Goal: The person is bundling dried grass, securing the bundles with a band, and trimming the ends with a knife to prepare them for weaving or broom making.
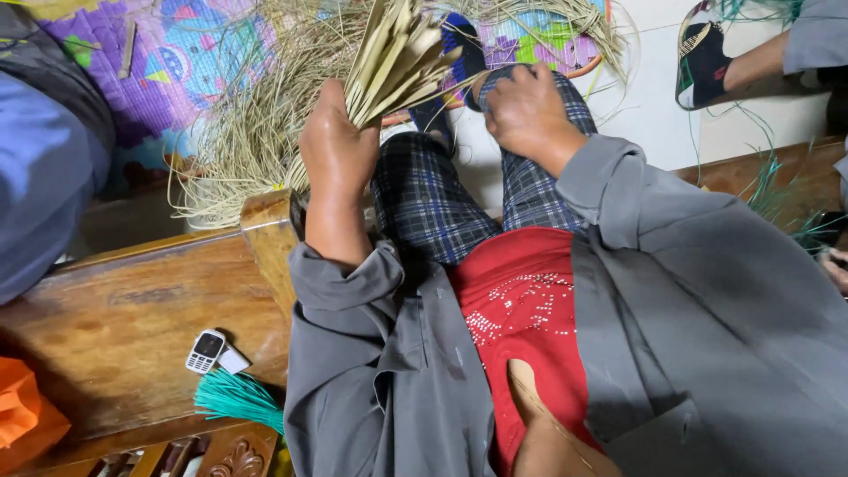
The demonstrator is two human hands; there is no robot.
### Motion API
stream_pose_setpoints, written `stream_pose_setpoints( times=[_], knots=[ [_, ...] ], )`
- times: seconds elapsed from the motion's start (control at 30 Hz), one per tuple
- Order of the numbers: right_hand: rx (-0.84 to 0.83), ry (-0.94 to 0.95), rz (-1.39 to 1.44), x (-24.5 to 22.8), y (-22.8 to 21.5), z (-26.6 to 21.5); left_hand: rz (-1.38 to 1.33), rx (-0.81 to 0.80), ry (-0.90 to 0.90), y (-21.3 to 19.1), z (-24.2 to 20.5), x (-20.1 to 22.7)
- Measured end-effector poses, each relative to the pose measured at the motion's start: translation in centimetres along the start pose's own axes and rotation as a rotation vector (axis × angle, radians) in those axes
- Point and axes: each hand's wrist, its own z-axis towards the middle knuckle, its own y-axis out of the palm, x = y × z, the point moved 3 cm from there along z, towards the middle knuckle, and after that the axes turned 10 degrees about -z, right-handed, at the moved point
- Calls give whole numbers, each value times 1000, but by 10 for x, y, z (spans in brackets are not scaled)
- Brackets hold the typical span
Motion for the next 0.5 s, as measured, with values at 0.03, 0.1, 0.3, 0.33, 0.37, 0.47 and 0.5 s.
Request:
stream_pose_setpoints(
  times=[0.03,0.1,0.3,0.33,0.37,0.47,0.5],
  knots=[
    [-143,-14,22,-4,-14,5,-4,19,29,0,-1,-3],
    [-295,-26,52,-12,-21,12,-6,27,55,-3,-7,-10],
    [-494,-193,60,-29,52,24,-95,-9,32,-16,-25,-3],
    [-252,-173,82,-33,79,23,-37,58,10,-15,-29,-8],
    [-10,-145,101,-36,106,21,22,126,-10,-15,-32,-13],
    [-183,-174,270,-34,117,4,16,263,138,-34,-44,-27],
    [-187,-163,285,-30,128,-1,22,246,142,-39,-59,-44]
  ],
)
